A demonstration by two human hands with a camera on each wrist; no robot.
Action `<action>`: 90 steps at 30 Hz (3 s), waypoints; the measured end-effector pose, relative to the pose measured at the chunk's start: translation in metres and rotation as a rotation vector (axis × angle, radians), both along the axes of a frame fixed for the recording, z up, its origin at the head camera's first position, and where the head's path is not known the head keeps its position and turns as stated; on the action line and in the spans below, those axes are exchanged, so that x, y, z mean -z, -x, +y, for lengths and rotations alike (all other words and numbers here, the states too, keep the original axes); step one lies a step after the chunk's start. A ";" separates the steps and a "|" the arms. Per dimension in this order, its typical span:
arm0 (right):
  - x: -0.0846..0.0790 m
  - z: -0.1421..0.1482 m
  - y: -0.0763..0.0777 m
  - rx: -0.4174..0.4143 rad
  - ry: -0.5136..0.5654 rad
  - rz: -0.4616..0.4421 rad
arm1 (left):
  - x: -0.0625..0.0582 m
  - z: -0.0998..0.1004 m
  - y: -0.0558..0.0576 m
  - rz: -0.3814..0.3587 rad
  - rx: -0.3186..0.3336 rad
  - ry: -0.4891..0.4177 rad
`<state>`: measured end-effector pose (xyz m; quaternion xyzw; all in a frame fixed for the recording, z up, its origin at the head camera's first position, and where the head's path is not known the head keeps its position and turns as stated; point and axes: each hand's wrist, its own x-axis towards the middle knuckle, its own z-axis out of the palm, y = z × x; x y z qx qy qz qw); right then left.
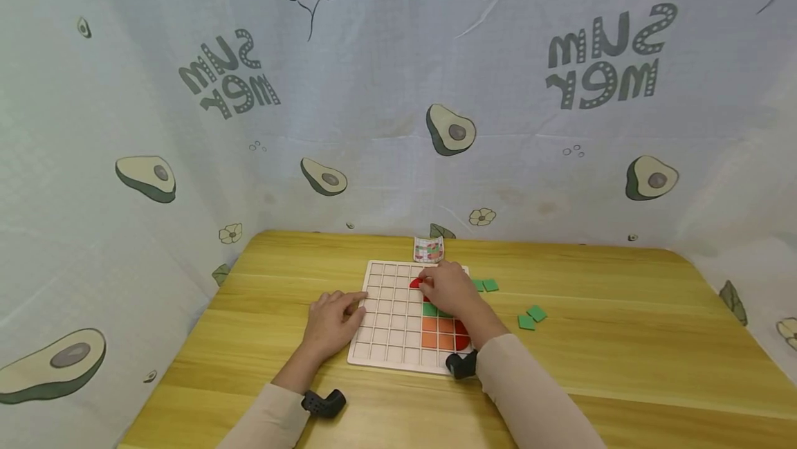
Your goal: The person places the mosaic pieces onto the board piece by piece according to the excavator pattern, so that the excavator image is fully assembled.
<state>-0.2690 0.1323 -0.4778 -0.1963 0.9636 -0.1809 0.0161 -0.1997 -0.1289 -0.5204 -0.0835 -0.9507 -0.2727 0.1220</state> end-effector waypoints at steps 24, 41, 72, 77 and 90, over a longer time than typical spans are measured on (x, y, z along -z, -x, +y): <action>0.008 0.106 -0.002 0.224 0.160 -0.136 | 0.003 -0.001 0.000 0.020 0.002 0.007; 0.013 0.111 -0.002 0.201 0.177 -0.153 | 0.002 -0.001 0.000 0.026 0.000 0.002; -0.015 0.049 -0.028 0.031 0.183 -0.214 | 0.000 -0.002 0.000 0.023 0.008 -0.007; -0.012 0.037 -0.028 -0.010 0.180 -0.204 | 0.000 -0.001 0.000 0.011 0.007 -0.012; -0.001 0.021 -0.023 -0.041 0.178 -0.178 | -0.001 -0.001 0.000 0.012 0.008 -0.014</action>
